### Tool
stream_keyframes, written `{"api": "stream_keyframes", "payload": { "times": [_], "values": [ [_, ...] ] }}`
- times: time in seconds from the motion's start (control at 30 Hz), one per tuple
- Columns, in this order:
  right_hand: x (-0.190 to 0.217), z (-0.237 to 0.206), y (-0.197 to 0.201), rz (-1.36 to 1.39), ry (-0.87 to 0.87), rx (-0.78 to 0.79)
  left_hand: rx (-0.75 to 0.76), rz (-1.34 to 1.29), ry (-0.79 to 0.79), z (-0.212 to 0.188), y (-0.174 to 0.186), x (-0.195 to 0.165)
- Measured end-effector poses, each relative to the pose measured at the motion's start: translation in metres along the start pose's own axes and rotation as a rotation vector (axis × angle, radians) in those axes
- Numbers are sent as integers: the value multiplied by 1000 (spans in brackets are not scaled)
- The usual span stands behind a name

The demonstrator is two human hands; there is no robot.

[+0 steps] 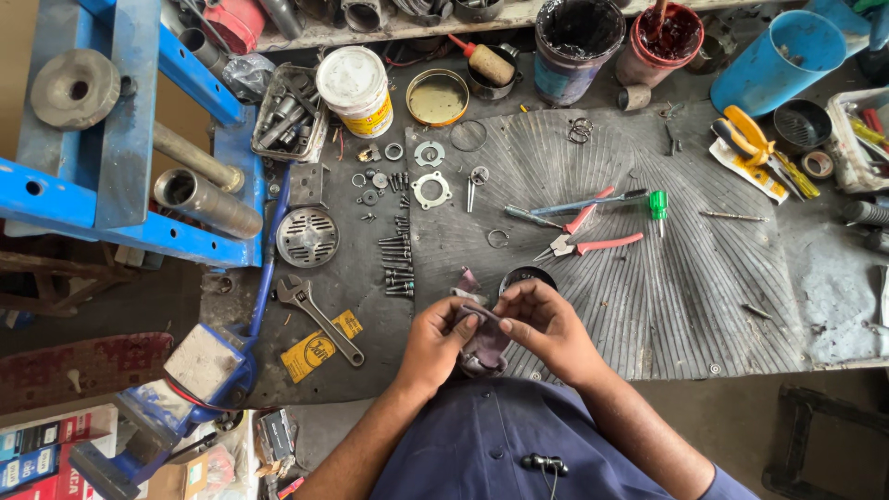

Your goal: The person picks up small metal hardware parts such as bolts, washers and rings from the workbench one at a time, wipes some with a rag, and places them into a round parts tray. At the start they carry a plastic compartment organizer box and set it on the shelf above the bench.

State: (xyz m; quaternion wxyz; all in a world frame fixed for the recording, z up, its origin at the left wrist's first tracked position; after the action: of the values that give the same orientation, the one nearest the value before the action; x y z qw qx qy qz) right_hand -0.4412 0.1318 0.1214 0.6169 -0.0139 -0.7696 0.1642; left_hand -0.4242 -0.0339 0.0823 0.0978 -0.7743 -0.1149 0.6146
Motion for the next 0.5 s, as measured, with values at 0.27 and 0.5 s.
{"api": "stream_keyframes", "payload": {
  "times": [0.27,0.5],
  "values": [
    [-11,0,-16,-106,-82,40,14,137,-190,-8,-5,-23],
    [4,4,-4,-333,97,-79,-31,21,-63,-5,-7,-24]
  ]
}}
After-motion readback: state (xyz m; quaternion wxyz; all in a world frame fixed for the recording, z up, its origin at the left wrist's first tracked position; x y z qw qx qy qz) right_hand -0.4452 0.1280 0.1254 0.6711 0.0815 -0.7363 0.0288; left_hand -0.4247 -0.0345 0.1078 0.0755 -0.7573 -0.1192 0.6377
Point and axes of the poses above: each hand's wrist, its own z-axis towards the middle knuckle, its own y-axis out of the back of the hand, x = y × z, the point moved 7 cm from there along z, towards the middle knuckle, and after that the axes turned 10 degrees about -x, right-handed, at the moved point
